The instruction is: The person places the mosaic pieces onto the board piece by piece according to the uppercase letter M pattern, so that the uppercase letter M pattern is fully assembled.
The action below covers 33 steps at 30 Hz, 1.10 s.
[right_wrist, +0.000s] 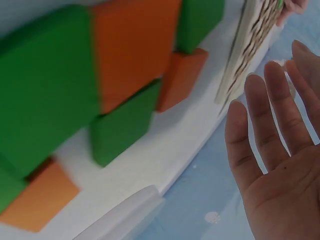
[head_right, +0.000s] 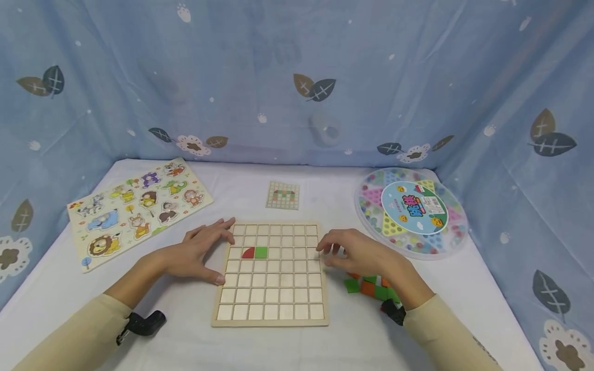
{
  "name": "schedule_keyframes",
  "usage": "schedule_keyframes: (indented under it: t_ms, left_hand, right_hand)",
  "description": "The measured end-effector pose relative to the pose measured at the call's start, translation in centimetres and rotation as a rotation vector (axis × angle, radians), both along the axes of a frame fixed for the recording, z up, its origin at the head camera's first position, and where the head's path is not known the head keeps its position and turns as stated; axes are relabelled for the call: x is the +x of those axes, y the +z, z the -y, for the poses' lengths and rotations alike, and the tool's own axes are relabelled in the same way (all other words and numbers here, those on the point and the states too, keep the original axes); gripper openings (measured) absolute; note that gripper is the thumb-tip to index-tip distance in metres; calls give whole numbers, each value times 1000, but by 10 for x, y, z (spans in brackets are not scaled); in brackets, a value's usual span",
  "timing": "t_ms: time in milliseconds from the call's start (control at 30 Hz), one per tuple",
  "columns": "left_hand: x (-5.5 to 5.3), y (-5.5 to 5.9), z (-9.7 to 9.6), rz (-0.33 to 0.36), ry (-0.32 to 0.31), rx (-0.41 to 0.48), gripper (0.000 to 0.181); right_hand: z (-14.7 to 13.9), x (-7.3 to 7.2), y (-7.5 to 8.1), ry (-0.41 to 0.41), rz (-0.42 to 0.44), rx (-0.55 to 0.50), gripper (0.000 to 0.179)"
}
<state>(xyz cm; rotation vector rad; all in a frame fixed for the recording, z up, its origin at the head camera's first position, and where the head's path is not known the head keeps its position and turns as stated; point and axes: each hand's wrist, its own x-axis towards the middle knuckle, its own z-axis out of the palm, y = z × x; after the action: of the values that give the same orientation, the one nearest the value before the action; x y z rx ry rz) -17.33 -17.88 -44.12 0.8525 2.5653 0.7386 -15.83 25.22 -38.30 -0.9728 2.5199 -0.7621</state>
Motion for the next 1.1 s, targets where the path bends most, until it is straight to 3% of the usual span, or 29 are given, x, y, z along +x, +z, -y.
schedule_keyframes:
  t_ms: [667,1100]
  left_hand:
    - [1,-1,-1,-9,1,0,81]
    - [1,1,-2,-14,-2,19,82]
  right_hand:
    - [-38,17,-4,-44,35,48,27]
    - [-49,19,-8,-56,60,57,34]
